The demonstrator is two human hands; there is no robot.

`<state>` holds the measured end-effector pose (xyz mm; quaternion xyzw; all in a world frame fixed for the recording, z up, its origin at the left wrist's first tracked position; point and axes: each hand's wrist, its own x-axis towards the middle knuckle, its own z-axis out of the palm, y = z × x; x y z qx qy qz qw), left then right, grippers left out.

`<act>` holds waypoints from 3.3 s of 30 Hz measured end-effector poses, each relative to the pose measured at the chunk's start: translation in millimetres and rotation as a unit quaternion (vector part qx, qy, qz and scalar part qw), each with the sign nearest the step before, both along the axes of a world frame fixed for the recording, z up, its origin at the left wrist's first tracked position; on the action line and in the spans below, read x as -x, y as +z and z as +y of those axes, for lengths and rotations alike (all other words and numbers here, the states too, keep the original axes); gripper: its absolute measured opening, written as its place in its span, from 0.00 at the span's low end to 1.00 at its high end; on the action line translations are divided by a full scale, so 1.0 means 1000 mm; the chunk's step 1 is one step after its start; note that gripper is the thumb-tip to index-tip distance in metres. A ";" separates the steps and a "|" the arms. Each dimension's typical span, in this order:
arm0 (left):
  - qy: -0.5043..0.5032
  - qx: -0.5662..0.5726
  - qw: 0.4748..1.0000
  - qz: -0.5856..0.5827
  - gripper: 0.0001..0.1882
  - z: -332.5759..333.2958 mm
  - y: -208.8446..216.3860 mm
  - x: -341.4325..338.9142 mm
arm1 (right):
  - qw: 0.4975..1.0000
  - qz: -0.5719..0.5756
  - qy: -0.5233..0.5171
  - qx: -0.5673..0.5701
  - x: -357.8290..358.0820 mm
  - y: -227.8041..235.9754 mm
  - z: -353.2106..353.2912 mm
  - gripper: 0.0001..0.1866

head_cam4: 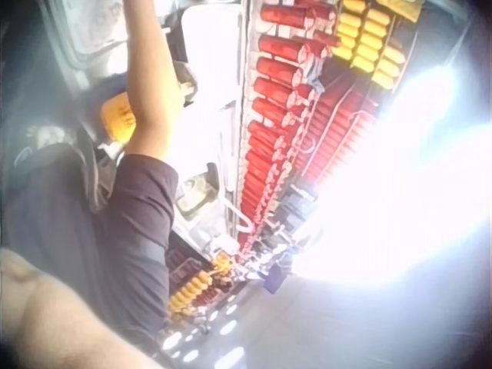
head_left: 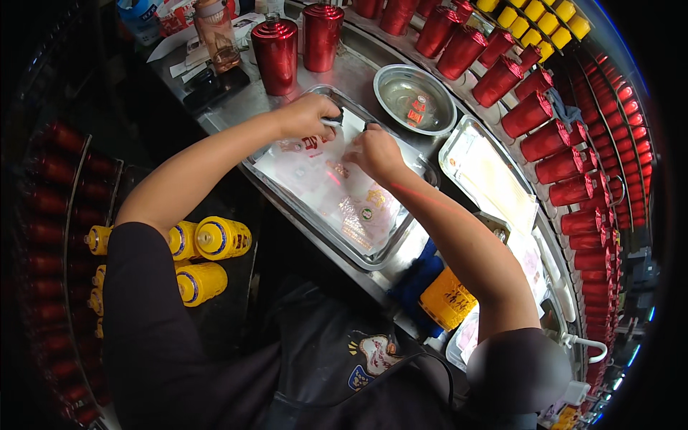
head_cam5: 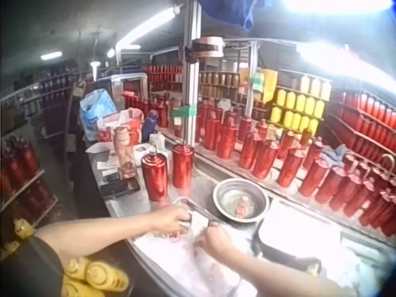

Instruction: The person uses scissors to cut small decorative pieces from paper and applies them to yellow cylindrical bottles. They handle multiple bottles, placing finished ones aside and retrieving new ones from a nearby tray.

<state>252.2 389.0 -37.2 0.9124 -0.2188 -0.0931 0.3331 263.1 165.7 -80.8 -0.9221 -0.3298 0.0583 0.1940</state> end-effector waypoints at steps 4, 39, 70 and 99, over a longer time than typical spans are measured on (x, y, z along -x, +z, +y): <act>0.017 0.081 0.996 0.017 0.11 0.010 0.012 0.008 | 1.000 -0.007 0.004 0.007 -0.006 -0.008 -0.001 0.19; 0.212 0.428 0.878 -0.028 0.12 0.024 0.191 0.028 | 1.000 0.001 -0.003 0.018 0.041 0.034 -0.010 0.32; 0.259 0.620 0.697 0.250 0.21 -0.650 0.114 -0.212 | 0.848 0.025 -0.409 -0.337 0.326 0.098 -0.390 0.07; 0.140 0.379 0.866 0.296 0.07 -0.745 0.039 -0.083 | 0.740 0.122 -0.476 -0.459 0.357 0.059 -0.421 0.10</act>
